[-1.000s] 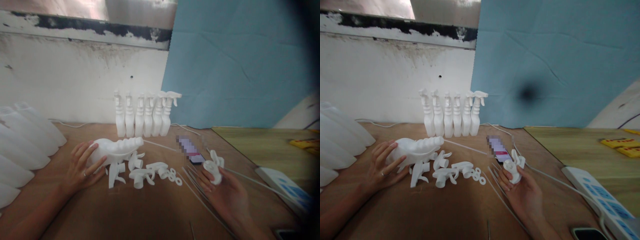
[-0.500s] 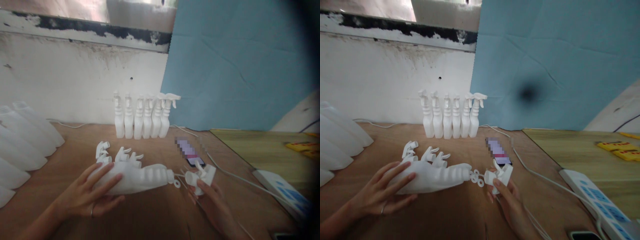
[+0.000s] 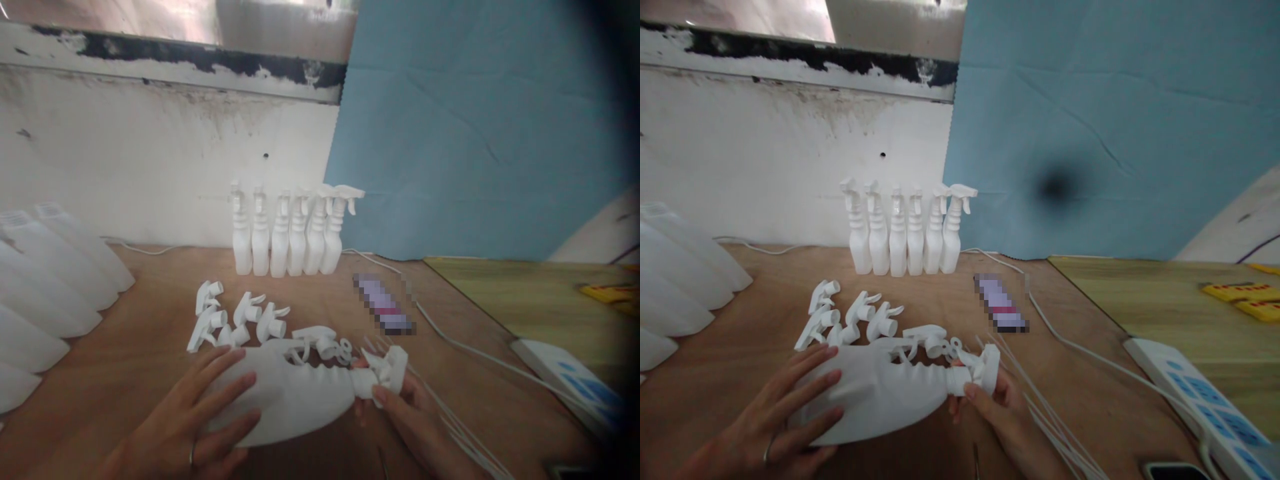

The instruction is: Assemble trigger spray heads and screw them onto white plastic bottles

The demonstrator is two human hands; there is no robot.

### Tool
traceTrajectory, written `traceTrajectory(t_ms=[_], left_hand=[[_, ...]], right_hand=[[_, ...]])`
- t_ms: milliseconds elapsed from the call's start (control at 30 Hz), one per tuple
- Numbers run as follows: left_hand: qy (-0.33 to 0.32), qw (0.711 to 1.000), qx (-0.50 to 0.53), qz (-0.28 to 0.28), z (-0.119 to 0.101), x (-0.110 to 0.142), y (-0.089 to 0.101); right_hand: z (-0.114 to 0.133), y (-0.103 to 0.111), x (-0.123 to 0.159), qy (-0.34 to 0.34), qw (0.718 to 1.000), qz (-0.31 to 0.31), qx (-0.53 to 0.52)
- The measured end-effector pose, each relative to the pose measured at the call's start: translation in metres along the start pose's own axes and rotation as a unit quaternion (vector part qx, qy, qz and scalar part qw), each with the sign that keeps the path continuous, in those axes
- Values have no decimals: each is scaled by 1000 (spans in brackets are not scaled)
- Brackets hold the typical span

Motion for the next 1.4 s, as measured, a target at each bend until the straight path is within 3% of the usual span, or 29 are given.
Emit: traceTrajectory(t_ms=[100,167,267,400,533,633,733,767,833,900,967,1100,1233,1400], left_hand=[[143,987,42,-68,13,2,0],[209,973,51,-77,20,0,-1],[275,959,28,-67,29,-1,-3],[340,936,-10,-95,39,7,-7],[441,892,12,-93,44,22,-16],[456,882,50,-108,38,21,-14],[451,866,125,-174,32,17,-10],[463,846,167,-206,32,18,-10],[514,777,267,-246,36,23,-15],[584,701,338,-232,41,30,-22],[631,661,353,-202,44,33,-25],[639,652,338,-229,41,28,-17],[641,602,405,-251,31,18,-17],[636,596,437,-220,27,5,-19]], right_hand=[[-1,-14,2,3,1000,19,15],[0,-24,3,-3,1000,18,13],[2,-32,2,-17,1000,9,22],[2,-29,0,-24,999,-1,39],[1,-22,2,-27,999,-20,43],[1,-18,1,-37,997,-43,44],[2,-16,-1,-40,996,-75,22],[3,-16,-2,-38,996,-80,2],[2,-18,-4,-38,995,-78,-50],[0,-20,-5,-46,993,-69,-88],[-2,-22,-6,-55,992,-61,-94],[0,-27,-9,-50,991,-50,-117],[0,-33,-16,-36,990,-29,-131],[-11,-33,-24,-25,993,-35,-107]])
Point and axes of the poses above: each hand's wrist, its own x-axis away from the middle knuckle, its own y-axis out of the back of the hand, z = x × y, the point moved 4 cm from there along -x, towards the middle knuckle, and after that the axes turned 6 degrees about x, right-handed, at the moved point
